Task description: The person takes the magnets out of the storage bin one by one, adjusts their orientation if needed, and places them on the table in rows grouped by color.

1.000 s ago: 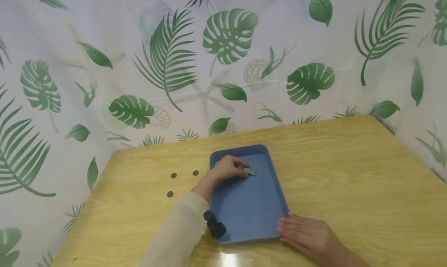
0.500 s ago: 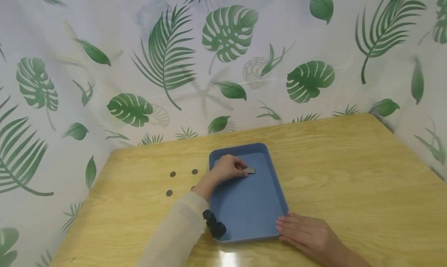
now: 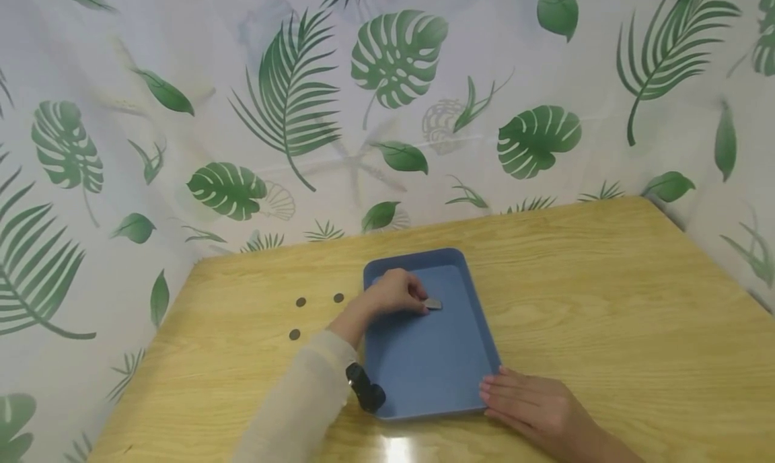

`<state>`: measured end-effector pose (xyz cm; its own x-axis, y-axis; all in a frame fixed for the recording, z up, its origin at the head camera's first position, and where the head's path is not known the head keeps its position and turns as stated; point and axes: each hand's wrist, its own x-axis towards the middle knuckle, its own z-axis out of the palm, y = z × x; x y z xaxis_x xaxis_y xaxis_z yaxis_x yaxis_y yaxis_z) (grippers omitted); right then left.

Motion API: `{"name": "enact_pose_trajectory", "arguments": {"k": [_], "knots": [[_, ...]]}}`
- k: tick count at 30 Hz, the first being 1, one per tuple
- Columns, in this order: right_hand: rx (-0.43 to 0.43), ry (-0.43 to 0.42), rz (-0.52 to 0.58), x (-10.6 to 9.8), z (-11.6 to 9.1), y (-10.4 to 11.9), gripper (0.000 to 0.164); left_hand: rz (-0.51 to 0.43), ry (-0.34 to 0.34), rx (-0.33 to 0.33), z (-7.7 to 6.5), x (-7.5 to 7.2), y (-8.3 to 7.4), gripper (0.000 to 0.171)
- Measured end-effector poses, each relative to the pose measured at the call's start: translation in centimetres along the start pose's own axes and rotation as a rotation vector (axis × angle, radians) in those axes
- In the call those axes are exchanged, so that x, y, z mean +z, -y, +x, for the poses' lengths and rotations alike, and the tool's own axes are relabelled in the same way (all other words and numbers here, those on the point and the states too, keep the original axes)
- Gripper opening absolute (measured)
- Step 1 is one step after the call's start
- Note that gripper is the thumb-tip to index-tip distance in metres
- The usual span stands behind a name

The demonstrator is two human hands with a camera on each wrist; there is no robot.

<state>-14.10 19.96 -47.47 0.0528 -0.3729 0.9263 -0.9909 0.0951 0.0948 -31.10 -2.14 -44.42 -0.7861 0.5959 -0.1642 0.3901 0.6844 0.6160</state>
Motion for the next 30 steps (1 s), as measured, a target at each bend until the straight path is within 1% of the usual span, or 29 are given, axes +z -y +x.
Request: {"name": "enact_pose_trajectory", "arguments": {"k": [5,9,14,18,23,27,30], "knots": [[-0.01,0.005,-0.028,0.0,0.0,0.1,0.019,-0.044,0.035,-0.011,-0.4,-0.6,0.1,0.017],[-0.004,0.006,-0.033,0.0,-0.1,0.2,0.02,-0.088,0.053,0.001,-1.1,-1.5,0.0,0.018],[-0.01,0.0,-0.032,0.1,0.1,0.0,0.019,-0.203,0.043,0.013,-2.1,-2.7,0.8,0.018],[-0.022,-0.008,-0.037,0.1,0.4,0.0,0.019,-0.259,0.04,0.018,-3.0,-3.4,1.5,0.017],[-0.036,-0.02,-0.031,0.1,0.6,-0.1,0.019,-0.259,0.028,0.028,-4.3,-3.9,1.7,0.019],[-0.029,-0.017,-0.025,0.2,0.4,-0.1,0.019,-0.234,0.016,0.043,-5.7,-4.2,1.4,0.019],[-0.018,-0.011,-0.03,0.3,0.1,-0.1,0.019,-0.236,0.01,0.059,-6.9,-4.1,1.0,0.016]]}}
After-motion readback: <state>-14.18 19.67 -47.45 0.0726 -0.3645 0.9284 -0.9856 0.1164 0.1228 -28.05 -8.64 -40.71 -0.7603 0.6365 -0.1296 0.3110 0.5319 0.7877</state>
